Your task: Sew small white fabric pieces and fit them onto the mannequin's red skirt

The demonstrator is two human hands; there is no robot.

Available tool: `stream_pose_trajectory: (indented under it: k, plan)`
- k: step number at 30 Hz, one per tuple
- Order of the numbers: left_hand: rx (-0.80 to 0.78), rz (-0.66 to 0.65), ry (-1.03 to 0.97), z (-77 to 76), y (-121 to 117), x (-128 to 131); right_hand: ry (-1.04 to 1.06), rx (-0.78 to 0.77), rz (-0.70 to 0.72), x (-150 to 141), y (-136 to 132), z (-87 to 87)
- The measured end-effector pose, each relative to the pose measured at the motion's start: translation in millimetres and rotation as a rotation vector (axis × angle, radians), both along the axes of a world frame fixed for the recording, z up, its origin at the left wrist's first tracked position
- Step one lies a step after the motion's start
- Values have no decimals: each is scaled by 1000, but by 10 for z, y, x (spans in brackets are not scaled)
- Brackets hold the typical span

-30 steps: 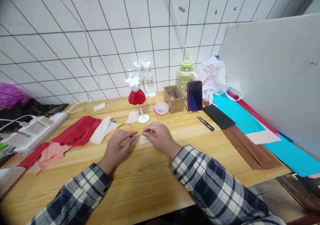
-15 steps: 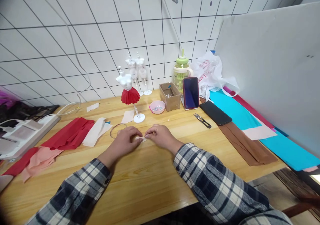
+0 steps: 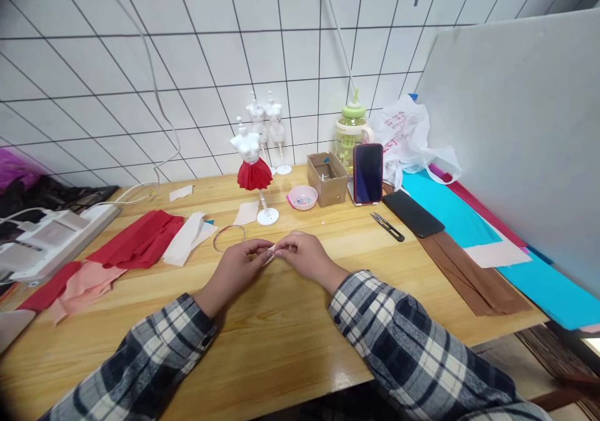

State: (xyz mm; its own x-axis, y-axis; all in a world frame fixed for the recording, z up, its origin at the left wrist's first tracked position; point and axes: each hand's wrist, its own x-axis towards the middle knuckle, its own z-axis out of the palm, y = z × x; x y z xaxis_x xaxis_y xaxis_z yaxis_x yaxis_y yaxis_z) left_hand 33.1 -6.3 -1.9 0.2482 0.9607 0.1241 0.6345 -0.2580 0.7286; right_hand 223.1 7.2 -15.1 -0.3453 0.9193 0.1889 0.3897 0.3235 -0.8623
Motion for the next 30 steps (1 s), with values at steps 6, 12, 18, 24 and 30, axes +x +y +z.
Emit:
stream_pose_trajectory:
  k: [6, 12, 18, 24, 30]
  plan:
    - [-42, 20, -7, -26, 15, -14, 7, 26, -10, 11, -10, 40]
    - [-103, -1, -57, -7, -4, 6, -46, 70, -9, 14, -20, 80]
    - [-154, 0, -152, 28, -8, 16, -98, 165, -27, 25, -22, 77]
    - [-162, 11, -175, 54, -12, 15, -127, 259, -36, 39, -34, 86]
    - [-200, 8, -250, 54, -17, 2, -215, 407, -38, 65, -46, 108]
